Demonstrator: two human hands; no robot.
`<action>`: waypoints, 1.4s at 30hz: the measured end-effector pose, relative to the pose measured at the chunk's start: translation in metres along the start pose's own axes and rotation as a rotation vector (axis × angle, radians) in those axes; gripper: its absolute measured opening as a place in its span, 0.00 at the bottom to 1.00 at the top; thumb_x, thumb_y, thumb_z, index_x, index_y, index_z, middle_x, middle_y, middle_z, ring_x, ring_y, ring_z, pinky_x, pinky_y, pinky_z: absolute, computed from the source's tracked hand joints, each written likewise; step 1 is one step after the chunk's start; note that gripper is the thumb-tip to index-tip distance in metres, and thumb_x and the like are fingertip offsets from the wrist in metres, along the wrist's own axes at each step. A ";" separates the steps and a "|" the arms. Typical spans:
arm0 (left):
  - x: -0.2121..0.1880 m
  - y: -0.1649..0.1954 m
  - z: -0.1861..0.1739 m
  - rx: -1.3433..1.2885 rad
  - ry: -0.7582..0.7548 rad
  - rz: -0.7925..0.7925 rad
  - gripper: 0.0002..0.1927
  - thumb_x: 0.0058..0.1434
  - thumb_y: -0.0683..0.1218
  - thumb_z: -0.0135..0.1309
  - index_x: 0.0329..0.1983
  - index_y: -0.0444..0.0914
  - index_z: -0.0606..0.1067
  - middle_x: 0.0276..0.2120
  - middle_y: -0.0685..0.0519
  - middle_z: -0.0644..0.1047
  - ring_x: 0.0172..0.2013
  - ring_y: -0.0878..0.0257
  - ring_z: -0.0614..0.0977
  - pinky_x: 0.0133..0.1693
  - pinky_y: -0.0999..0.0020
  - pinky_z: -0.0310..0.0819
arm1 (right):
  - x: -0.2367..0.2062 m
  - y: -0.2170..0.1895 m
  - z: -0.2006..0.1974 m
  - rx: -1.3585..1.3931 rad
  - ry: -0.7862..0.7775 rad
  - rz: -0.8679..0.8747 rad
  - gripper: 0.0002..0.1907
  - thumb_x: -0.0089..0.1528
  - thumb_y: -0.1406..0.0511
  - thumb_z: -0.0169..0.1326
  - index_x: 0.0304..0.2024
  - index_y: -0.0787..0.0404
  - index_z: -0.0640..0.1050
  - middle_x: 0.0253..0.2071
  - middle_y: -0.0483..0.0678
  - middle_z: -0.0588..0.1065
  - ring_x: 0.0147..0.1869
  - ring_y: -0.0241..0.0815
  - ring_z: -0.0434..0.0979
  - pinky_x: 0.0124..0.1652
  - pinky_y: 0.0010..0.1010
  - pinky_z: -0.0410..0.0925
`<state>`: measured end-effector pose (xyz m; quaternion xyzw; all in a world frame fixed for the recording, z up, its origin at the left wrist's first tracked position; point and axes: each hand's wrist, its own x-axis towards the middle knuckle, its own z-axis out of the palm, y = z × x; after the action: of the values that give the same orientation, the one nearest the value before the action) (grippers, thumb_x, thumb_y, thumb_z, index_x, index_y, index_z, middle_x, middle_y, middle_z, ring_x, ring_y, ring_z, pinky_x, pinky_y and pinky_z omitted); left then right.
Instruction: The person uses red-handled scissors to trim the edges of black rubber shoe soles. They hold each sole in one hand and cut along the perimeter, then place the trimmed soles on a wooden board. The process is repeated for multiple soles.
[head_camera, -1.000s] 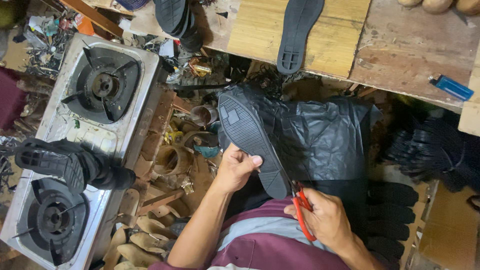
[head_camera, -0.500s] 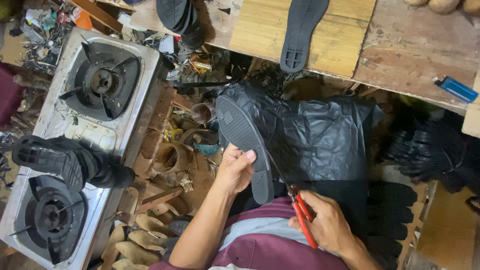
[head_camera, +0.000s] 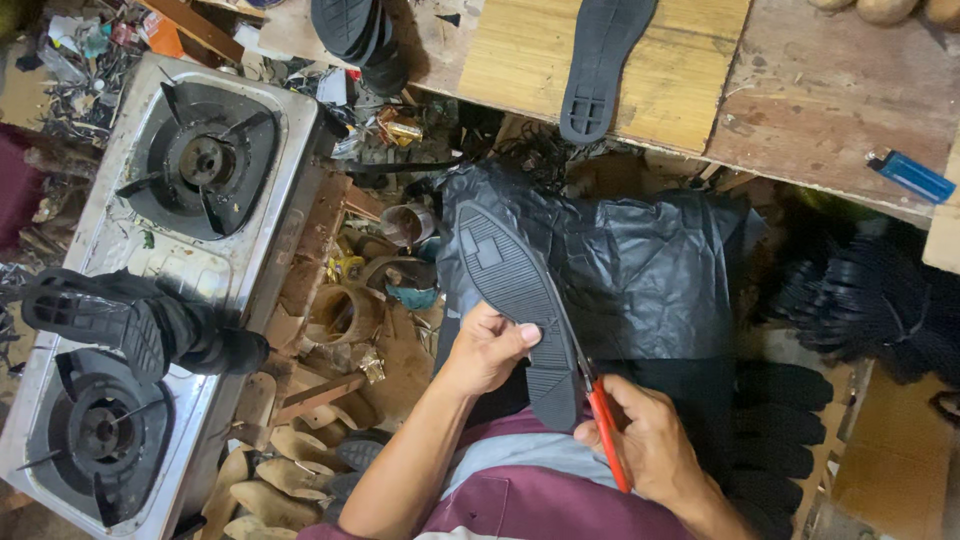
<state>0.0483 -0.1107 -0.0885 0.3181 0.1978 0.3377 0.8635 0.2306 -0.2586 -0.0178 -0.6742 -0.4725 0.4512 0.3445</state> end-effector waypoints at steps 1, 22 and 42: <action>0.000 0.000 0.001 -0.036 -0.010 -0.015 0.18 0.65 0.38 0.59 0.58 0.35 0.73 0.48 0.53 0.79 0.43 0.66 0.79 0.43 0.70 0.72 | 0.000 0.003 0.001 0.023 -0.005 0.063 0.20 0.51 0.59 0.70 0.34 0.66 0.77 0.20 0.48 0.74 0.22 0.35 0.73 0.23 0.29 0.68; 0.000 0.003 0.000 0.007 0.093 0.057 0.21 0.68 0.36 0.60 0.64 0.33 0.71 0.50 0.49 0.79 0.43 0.62 0.78 0.42 0.68 0.71 | 0.020 -0.034 -0.011 -0.309 0.169 -0.145 0.28 0.41 0.57 0.74 0.37 0.63 0.77 0.23 0.47 0.71 0.22 0.44 0.72 0.28 0.36 0.66; 0.001 0.004 0.010 -0.168 0.037 0.055 0.20 0.66 0.37 0.57 0.61 0.35 0.70 0.54 0.46 0.78 0.54 0.55 0.80 0.56 0.55 0.75 | 0.022 -0.041 -0.007 -0.244 0.288 -0.328 0.30 0.42 0.52 0.74 0.36 0.64 0.78 0.24 0.49 0.75 0.24 0.48 0.76 0.27 0.36 0.69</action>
<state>0.0526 -0.1124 -0.0790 0.2437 0.1759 0.3825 0.8737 0.2274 -0.2256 0.0150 -0.6823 -0.5726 0.2282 0.3932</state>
